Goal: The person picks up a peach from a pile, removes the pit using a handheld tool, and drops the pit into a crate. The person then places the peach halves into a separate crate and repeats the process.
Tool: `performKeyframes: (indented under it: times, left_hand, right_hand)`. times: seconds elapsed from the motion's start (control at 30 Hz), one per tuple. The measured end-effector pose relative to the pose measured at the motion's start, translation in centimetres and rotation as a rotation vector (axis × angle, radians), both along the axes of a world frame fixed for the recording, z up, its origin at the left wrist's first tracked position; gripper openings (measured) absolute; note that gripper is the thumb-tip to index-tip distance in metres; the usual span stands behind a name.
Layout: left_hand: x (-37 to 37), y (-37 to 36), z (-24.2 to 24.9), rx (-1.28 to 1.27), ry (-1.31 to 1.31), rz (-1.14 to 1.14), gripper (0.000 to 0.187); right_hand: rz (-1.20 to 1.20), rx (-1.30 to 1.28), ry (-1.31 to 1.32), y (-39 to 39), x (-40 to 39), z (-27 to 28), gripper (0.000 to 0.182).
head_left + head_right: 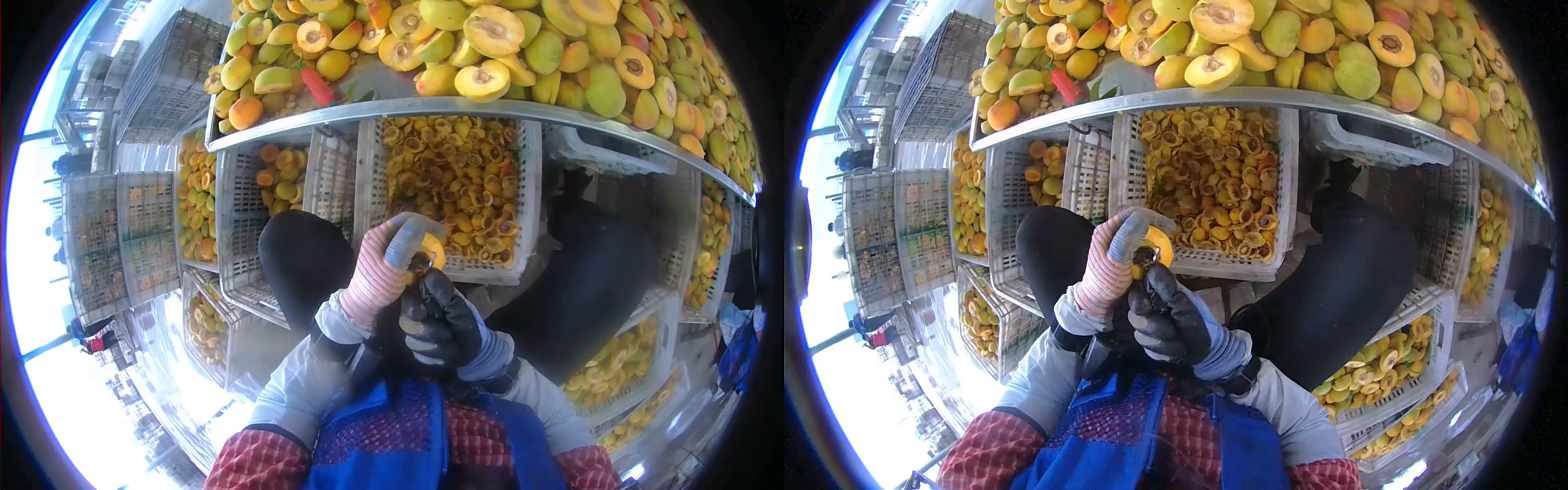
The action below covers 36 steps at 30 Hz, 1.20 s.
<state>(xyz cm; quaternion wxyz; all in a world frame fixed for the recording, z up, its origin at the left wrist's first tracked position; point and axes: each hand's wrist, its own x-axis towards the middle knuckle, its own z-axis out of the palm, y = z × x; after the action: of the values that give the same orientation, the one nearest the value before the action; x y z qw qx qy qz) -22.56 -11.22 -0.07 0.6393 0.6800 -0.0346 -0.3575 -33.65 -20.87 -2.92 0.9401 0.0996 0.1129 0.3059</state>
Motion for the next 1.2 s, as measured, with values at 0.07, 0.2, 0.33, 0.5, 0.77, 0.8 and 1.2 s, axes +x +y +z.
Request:
performKeyframes:
  times: [0.07, 0.2, 0.33, 0.5, 0.77, 0.8, 1.2]
  left_hand:
    - [-0.3, 0.2, 0.1, -0.048, 0.054, 0.039, 0.033]
    - [-0.3, 1.0, 0.1, 0.059, -0.061, -0.03, 0.032]
    - [0.0, 1.2, 0.5, 0.038, -0.089, -0.033, 0.033]
    - [-1.0, 1.1, -2.0, -0.205, 0.212, 0.255, 0.041]
    - [-0.3, 6.8, 0.4, -0.006, -0.213, 0.509, 0.053]
    - [0.9, 9.3, -0.1, 0.084, -0.477, 0.521, 0.051]
    - [13.9, -1.7, 2.7, 0.801, -1.183, 0.174, 0.021]
  right_hand:
    - [0.024, 0.155, 0.01, 0.3, -0.1, -0.5, 0.045]
    - [0.076, 0.099, -0.007, 0.6, -0.2, -0.3, 0.047]
    - [0.045, 0.171, -0.057, 1.0, 0.0, 0.0, 0.046]
    - [-0.053, 0.421, -0.315, 0.0, 1.1, 1.3, 0.047]
    - [-0.131, 0.059, 0.077, 0.5, 0.5, -2.7, 0.051]
    - [-0.123, -0.001, 0.074, 0.4, 0.5, -2.4, 0.051]
    - [-0.045, -0.598, 0.289, 0.3, 1.9, -3.2, 0.043]
